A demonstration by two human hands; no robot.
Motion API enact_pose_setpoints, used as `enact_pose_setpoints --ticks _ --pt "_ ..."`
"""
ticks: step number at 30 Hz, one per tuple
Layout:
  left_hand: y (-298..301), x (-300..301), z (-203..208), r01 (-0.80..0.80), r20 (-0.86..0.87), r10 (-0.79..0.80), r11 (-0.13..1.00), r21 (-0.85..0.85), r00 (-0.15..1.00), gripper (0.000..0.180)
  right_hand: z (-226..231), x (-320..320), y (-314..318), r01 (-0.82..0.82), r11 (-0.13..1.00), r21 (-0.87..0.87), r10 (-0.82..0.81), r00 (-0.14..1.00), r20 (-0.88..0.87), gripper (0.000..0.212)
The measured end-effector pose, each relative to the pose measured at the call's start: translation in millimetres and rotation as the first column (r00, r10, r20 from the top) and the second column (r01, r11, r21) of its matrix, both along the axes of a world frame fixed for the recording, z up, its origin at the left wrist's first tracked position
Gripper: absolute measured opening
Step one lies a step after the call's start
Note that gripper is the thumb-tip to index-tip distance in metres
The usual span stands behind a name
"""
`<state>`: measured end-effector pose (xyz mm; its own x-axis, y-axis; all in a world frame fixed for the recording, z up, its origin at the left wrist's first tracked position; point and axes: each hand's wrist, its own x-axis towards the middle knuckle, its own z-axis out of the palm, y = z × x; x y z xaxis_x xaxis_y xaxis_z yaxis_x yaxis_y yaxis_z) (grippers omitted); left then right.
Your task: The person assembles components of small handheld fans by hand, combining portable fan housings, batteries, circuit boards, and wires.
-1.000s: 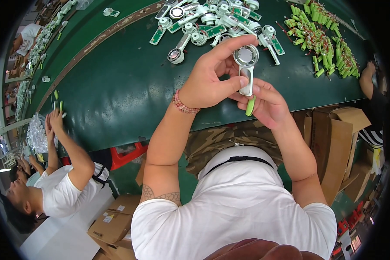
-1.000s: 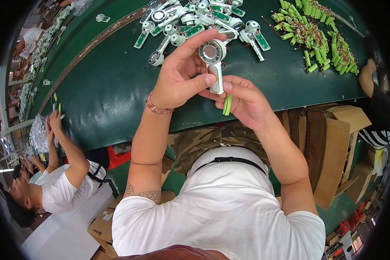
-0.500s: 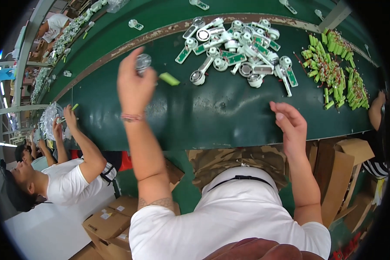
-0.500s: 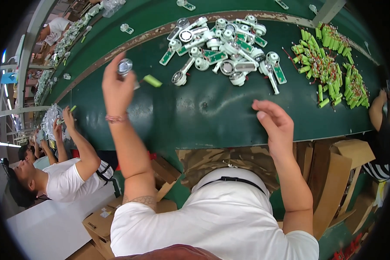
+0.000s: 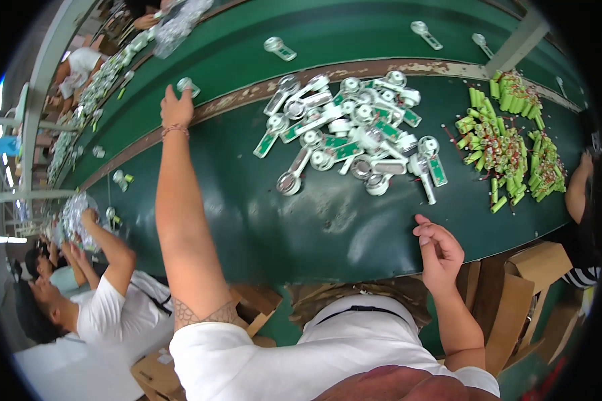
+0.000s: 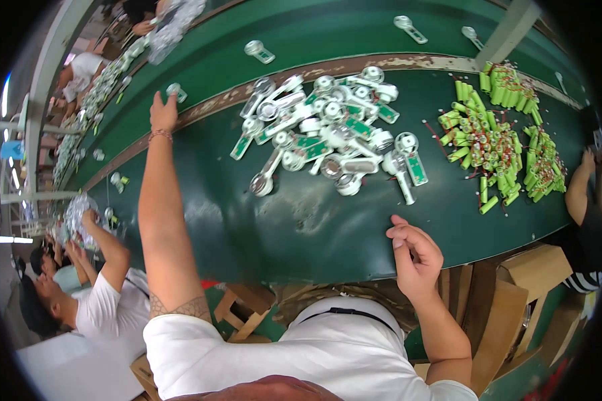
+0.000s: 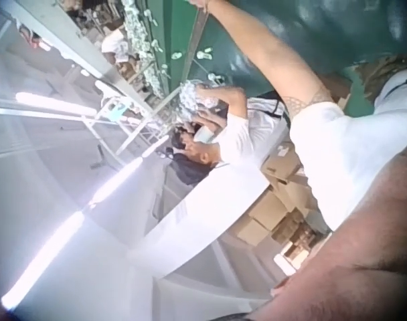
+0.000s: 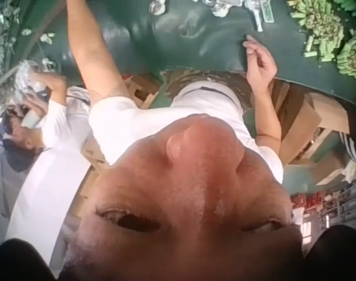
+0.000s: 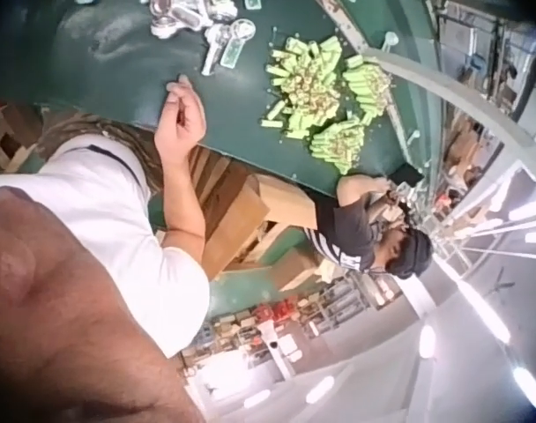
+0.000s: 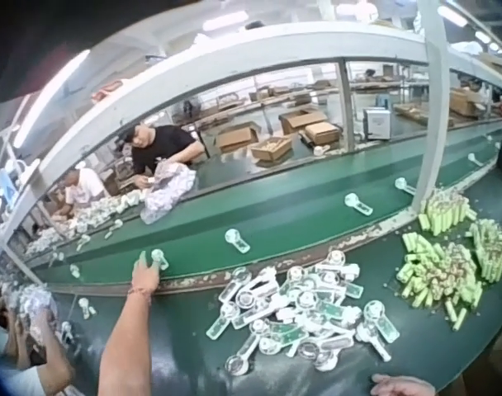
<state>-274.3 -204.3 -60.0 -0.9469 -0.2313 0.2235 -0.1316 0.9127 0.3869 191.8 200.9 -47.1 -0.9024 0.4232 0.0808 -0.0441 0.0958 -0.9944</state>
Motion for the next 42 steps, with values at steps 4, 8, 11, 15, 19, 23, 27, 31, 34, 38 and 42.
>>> enact_pose_setpoints --ticks 4,8,11,15,19,23,27,31,34,38,42 --pt "-0.4 -53.7 -14.5 -0.054 0.112 0.047 0.997 0.061 0.993 0.083 24.3 -41.7 53.7 0.142 0.963 0.23 -0.108 0.982 -0.154 0.018" --pt "30.1 -84.8 -30.8 0.051 0.106 -0.06 0.995 0.085 0.993 0.082 50.6 -127.0 117.7 0.199 0.939 0.28 -0.161 0.975 -0.15 0.028" --pt "77.2 -82.9 -22.5 0.129 0.086 -0.14 0.984 0.12 0.986 0.08 44.6 -216.9 170.5 0.098 0.726 0.68 -0.033 0.994 -0.108 0.038" --pt "140.6 -82.6 -18.5 0.485 0.07 -0.509 0.847 0.22 0.858 0.082 7.8 -329.8 243.3 0.01 0.354 0.935 -0.298 0.949 0.102 0.065" --pt "211.4 -22.1 -3.6 0.595 0.073 -0.591 0.803 -0.038 0.803 0.068 -18.7 -377.1 292.6 -0.044 0.254 0.966 -0.578 0.794 0.188 0.075" --pt "234.1 -2.5 9.5 0.661 0.153 -0.644 0.709 -0.247 0.749 0.052 -17.4 -386.8 297.6 -0.192 0.357 0.914 -0.624 0.68 0.386 0.077" --pt "262.6 -27.0 29.8 0.701 0.303 -0.649 0.706 -0.1 0.697 0.045 -27.6 -394.1 297.6 -0.234 0.389 0.891 -0.431 0.808 0.401 0.062" --pt "276.7 -28.9 23.6 0.718 0.234 -0.683 0.684 -0.129 0.692 0.044 -5.8 -399.7 205.8 -0.216 0.635 0.741 -0.143 0.91 0.388 0.073" --pt "286.3 -10.9 32.3 0.754 0.045 -0.753 0.656 -0.017 0.656 0.043 16.2 -379.3 148.0 -0.206 0.353 0.913 -0.177 0.943 0.281 0.043" --pt "294.1 50.9 76.3 0.789 -0.056 -0.79 0.602 0.122 0.611 0.039 -11.2 -357.6 195.0 0.011 0.645 0.764 0.222 0.954 -0.201 0.029" --pt "248.5 130.3 104.0 0.75 -0.261 -0.715 0.544 0.376 0.649 0.036 38.2 -340.2 151.7 -0.083 0.671 0.737 -0.085 0.979 0.188 0.023"
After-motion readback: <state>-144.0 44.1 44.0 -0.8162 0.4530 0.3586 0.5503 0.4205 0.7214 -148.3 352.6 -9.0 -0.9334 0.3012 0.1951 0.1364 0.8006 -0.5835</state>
